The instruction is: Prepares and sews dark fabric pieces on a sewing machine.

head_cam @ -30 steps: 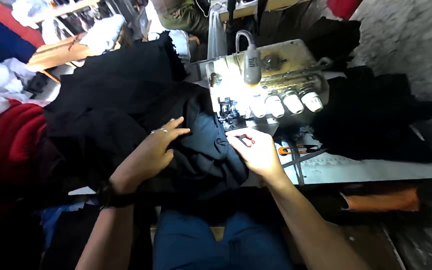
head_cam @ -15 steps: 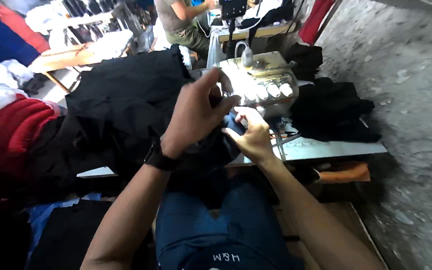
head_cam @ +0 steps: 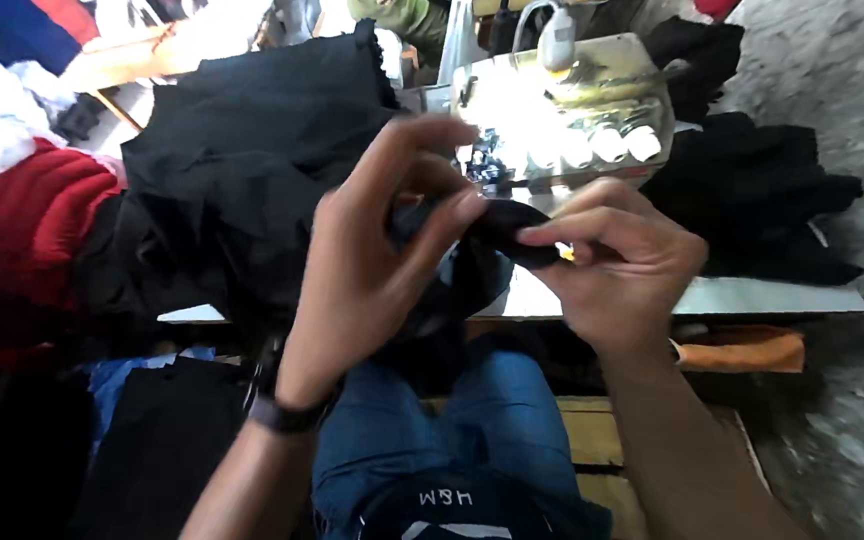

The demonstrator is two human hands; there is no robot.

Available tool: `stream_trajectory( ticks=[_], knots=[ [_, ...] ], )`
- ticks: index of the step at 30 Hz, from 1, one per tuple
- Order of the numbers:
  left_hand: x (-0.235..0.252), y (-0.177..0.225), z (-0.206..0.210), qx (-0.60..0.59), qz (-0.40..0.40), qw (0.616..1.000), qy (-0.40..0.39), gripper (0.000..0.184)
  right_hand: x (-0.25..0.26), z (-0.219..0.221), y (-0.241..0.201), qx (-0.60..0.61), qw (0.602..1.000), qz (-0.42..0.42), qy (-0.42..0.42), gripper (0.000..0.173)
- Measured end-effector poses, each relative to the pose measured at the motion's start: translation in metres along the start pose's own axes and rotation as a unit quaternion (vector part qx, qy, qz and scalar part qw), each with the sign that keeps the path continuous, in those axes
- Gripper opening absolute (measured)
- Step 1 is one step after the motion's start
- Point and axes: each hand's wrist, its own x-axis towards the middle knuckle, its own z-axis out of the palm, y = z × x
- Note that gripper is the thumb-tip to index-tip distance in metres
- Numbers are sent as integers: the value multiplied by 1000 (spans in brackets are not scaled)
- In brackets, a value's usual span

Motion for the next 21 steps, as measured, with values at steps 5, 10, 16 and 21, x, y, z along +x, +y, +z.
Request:
stream_trajectory(
  ticks=[5, 10, 16, 21],
  knots=[
    [-57, -51, 67, -264, -230, 936, 33, 25, -56, -6, -10, -35, 984, 174, 25, 44],
    [-40, -47, 103, -472, -417, 773, 81, 31, -75, -5, -20, -133, 987, 85, 7, 36],
    [-31, -49, 107, -521, -403, 742, 126, 48, -90, 1, -16, -181, 970, 159, 21, 39],
    [-38, -45, 103, -487, -384, 773, 134, 53, -80, -6, -14, 33, 914, 404, -22, 28]
  ],
)
